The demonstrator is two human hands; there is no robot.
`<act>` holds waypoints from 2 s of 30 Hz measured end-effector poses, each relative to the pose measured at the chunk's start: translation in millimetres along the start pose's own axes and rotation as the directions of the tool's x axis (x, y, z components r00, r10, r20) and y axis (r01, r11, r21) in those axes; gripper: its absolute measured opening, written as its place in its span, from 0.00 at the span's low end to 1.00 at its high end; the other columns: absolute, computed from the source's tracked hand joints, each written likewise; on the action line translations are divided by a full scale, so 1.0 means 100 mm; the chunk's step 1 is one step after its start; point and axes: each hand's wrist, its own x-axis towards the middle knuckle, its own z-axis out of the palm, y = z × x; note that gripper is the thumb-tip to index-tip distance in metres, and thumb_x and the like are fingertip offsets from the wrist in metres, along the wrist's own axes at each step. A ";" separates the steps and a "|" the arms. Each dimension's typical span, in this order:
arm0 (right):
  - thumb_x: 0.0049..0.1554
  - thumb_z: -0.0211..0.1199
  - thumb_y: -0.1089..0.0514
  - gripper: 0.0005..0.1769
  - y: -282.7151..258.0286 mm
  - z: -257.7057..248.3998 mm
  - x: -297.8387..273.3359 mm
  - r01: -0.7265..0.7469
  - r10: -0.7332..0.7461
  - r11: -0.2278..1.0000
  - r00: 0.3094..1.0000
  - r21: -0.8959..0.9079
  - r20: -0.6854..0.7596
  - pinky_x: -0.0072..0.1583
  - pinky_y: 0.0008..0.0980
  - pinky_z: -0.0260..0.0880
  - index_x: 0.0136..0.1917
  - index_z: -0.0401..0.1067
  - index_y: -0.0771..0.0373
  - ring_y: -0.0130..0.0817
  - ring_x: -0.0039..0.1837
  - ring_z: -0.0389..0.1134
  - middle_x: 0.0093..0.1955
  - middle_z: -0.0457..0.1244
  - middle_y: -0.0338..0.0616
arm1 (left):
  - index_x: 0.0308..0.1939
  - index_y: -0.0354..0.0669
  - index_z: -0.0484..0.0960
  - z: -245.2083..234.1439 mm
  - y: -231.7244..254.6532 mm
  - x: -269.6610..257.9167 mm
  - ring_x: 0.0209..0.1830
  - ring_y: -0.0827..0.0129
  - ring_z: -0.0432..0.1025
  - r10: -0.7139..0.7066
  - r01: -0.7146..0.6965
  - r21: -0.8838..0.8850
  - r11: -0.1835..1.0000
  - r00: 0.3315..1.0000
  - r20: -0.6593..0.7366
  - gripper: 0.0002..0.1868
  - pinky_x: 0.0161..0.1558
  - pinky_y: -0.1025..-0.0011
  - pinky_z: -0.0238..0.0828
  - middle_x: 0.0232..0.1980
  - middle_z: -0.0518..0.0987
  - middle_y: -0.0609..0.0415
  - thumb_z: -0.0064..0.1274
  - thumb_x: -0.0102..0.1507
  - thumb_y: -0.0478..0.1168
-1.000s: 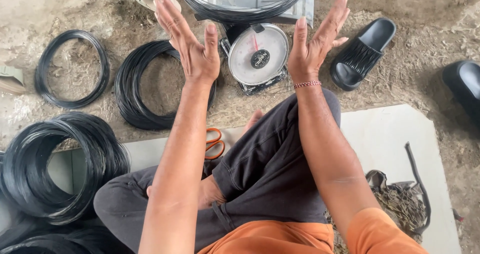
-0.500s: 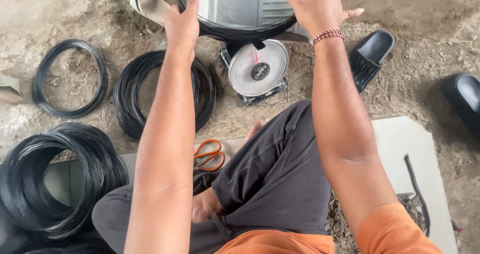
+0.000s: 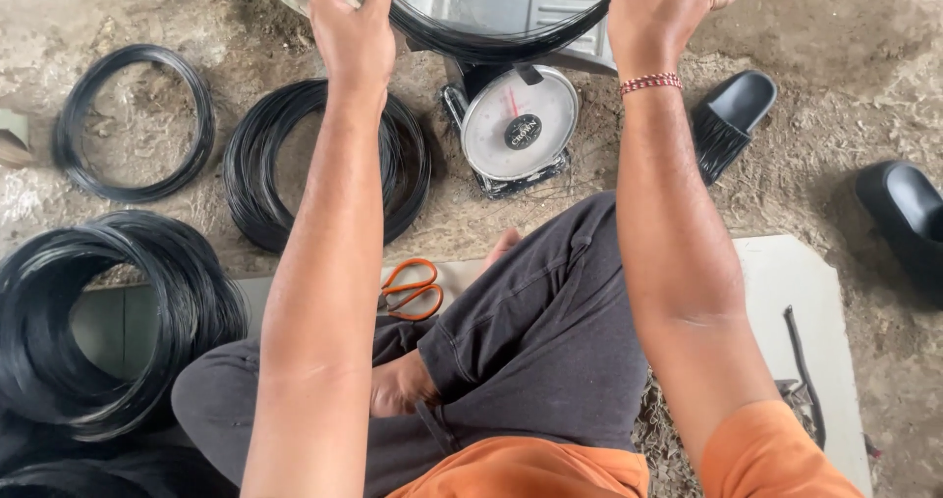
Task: A person sits on the floor and unties small binding wires from several large coils of black wire to organize them.
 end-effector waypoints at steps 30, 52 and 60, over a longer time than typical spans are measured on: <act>0.56 0.65 0.53 0.39 -2.40 1.50 -5.90 0.547 -0.765 0.609 0.212 0.574 0.608 0.73 0.82 0.24 0.79 0.58 0.52 0.35 0.75 0.58 0.61 0.70 0.22 | 0.65 0.43 0.79 -4.85 -1.18 -5.11 0.80 0.41 0.45 0.221 0.759 0.276 0.590 0.178 -0.959 0.25 0.63 0.17 0.45 0.77 0.56 0.42 0.62 0.65 0.45; 0.60 0.50 0.21 0.47 -1.15 1.28 -3.88 0.633 -0.477 0.711 0.114 0.307 0.872 0.79 0.71 0.31 0.82 0.52 0.46 0.45 0.84 0.43 0.83 0.49 0.45 | 0.82 0.40 0.55 -3.48 -0.90 -3.33 0.82 0.32 0.37 0.188 0.433 0.716 0.547 0.770 -0.610 0.45 0.74 0.32 0.30 0.82 0.49 0.30 0.55 0.69 0.57; 0.60 0.46 0.15 0.48 0.04 1.56 -3.07 0.652 -0.353 0.753 0.284 0.090 0.891 0.78 0.68 0.36 0.80 0.58 0.45 0.44 0.83 0.45 0.80 0.52 0.43 | 0.76 0.40 0.69 -2.73 -1.22 -2.54 0.81 0.32 0.40 0.192 0.159 0.867 0.472 0.941 -0.278 0.37 0.73 0.35 0.32 0.79 0.56 0.30 0.59 0.68 0.54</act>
